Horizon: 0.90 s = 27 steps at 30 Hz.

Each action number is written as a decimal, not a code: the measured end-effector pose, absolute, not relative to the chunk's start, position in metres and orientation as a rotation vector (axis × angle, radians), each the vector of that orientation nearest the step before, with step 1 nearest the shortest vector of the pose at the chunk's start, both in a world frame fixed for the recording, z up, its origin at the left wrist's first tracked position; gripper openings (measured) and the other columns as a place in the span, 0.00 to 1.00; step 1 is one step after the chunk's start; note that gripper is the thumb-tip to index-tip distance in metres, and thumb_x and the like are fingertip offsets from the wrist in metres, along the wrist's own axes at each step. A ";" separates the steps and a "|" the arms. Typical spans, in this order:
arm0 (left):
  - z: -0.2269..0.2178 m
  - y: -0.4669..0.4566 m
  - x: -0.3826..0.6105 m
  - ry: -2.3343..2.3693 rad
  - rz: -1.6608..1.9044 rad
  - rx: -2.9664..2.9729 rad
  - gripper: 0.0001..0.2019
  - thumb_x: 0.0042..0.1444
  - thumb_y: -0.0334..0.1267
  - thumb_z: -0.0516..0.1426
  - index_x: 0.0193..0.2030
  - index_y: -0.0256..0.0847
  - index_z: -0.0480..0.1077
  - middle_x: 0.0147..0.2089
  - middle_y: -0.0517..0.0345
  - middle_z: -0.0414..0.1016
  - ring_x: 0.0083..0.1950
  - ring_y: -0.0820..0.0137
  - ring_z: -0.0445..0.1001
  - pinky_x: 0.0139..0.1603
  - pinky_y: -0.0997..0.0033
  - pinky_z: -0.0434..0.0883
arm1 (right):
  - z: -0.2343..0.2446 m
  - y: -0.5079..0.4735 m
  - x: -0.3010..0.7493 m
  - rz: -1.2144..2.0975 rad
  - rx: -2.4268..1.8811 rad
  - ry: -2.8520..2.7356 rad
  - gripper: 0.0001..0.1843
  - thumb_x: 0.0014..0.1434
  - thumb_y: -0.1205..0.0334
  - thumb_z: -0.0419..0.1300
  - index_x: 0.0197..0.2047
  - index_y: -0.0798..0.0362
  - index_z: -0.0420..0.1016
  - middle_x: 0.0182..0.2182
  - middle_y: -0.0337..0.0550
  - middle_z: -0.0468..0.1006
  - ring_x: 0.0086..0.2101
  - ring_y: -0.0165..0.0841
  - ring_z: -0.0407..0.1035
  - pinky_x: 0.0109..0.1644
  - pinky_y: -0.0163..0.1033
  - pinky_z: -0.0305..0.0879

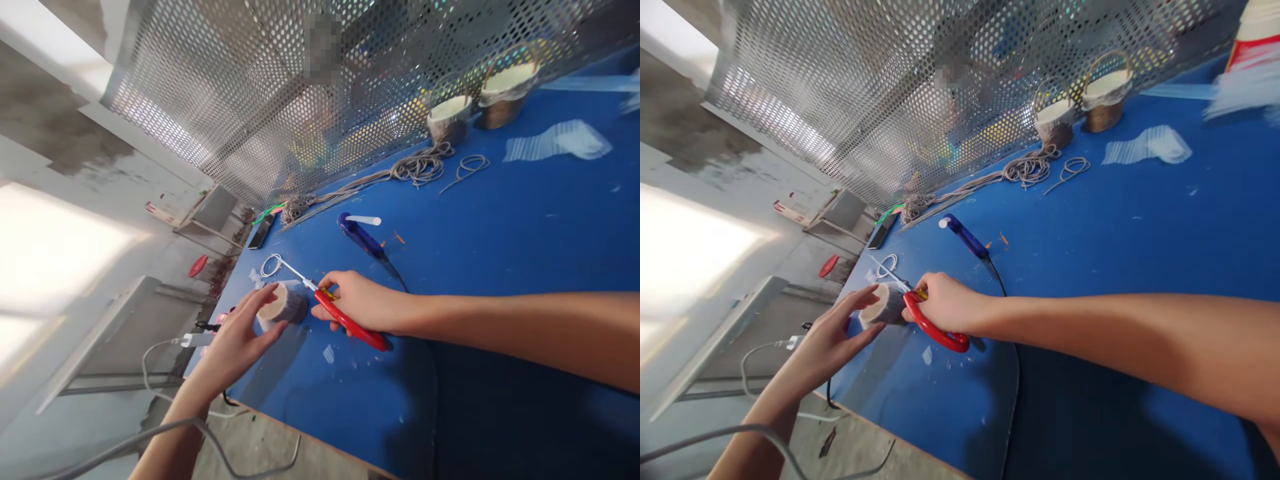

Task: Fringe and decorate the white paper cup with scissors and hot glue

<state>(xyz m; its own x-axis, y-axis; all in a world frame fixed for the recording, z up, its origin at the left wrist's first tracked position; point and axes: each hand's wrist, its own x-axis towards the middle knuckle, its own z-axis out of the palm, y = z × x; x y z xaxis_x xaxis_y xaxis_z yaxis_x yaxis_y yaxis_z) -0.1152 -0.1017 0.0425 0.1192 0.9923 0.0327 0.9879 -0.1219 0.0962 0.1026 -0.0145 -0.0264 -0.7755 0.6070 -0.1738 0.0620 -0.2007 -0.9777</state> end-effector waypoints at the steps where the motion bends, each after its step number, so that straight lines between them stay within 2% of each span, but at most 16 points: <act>1: 0.044 -0.108 -0.120 2.070 0.144 2.329 0.23 0.57 0.50 0.56 0.57 0.45 0.65 0.50 0.49 0.76 0.49 0.59 0.75 0.52 0.57 0.71 | -0.027 -0.014 0.102 2.031 -0.772 -1.698 0.18 0.53 0.56 0.67 0.41 0.55 0.68 0.19 0.31 0.73 0.16 0.23 0.61 0.22 0.31 0.56; 6: 0.040 -0.126 -0.145 2.030 0.178 2.387 0.16 0.59 0.45 0.54 0.52 0.46 0.71 0.53 0.49 0.75 0.56 0.58 0.72 0.57 0.55 0.69 | -0.026 -0.013 0.101 1.989 -0.761 -1.702 0.18 0.51 0.57 0.69 0.40 0.55 0.68 0.19 0.32 0.73 0.17 0.24 0.62 0.22 0.31 0.57; 12: 0.022 -0.117 -0.149 1.955 0.352 2.349 0.10 0.60 0.42 0.54 0.44 0.45 0.74 0.52 0.49 0.77 0.59 0.57 0.70 0.60 0.51 0.67 | -0.019 -0.011 0.103 1.858 -0.767 -1.754 0.18 0.49 0.60 0.69 0.40 0.55 0.69 0.19 0.32 0.72 0.17 0.24 0.61 0.22 0.31 0.57; 17: 0.019 -0.114 -0.144 1.967 0.525 2.251 0.07 0.59 0.42 0.54 0.35 0.45 0.73 0.50 0.49 0.78 0.63 0.55 0.67 0.63 0.46 0.63 | -0.011 -0.010 0.108 1.672 -0.756 -1.873 0.14 0.50 0.62 0.67 0.39 0.55 0.71 0.23 0.37 0.76 0.23 0.28 0.67 0.26 0.32 0.60; 20: 0.020 -0.118 -0.145 1.937 0.675 2.122 0.09 0.57 0.44 0.55 0.31 0.44 0.71 0.49 0.48 0.79 0.63 0.52 0.66 0.63 0.43 0.62 | -0.010 -0.009 0.111 1.589 -0.692 -1.892 0.12 0.51 0.64 0.64 0.41 0.54 0.72 0.27 0.39 0.79 0.26 0.29 0.71 0.28 0.32 0.62; 24: 0.011 -0.124 -0.147 1.777 1.011 1.897 0.14 0.54 0.50 0.58 0.24 0.44 0.67 0.43 0.49 0.79 0.60 0.50 0.69 0.60 0.44 0.65 | -0.013 -0.008 0.110 1.653 -0.573 -1.721 0.16 0.51 0.67 0.62 0.45 0.53 0.71 0.27 0.37 0.79 0.27 0.29 0.72 0.29 0.33 0.64; 27: -0.002 -0.123 -0.143 1.756 1.157 1.811 0.23 0.54 0.58 0.53 0.19 0.43 0.60 0.38 0.48 0.77 0.55 0.49 0.72 0.56 0.42 0.68 | -0.016 -0.010 0.105 1.771 -0.482 -1.568 0.18 0.49 0.70 0.64 0.45 0.52 0.70 0.28 0.36 0.78 0.26 0.27 0.70 0.31 0.33 0.65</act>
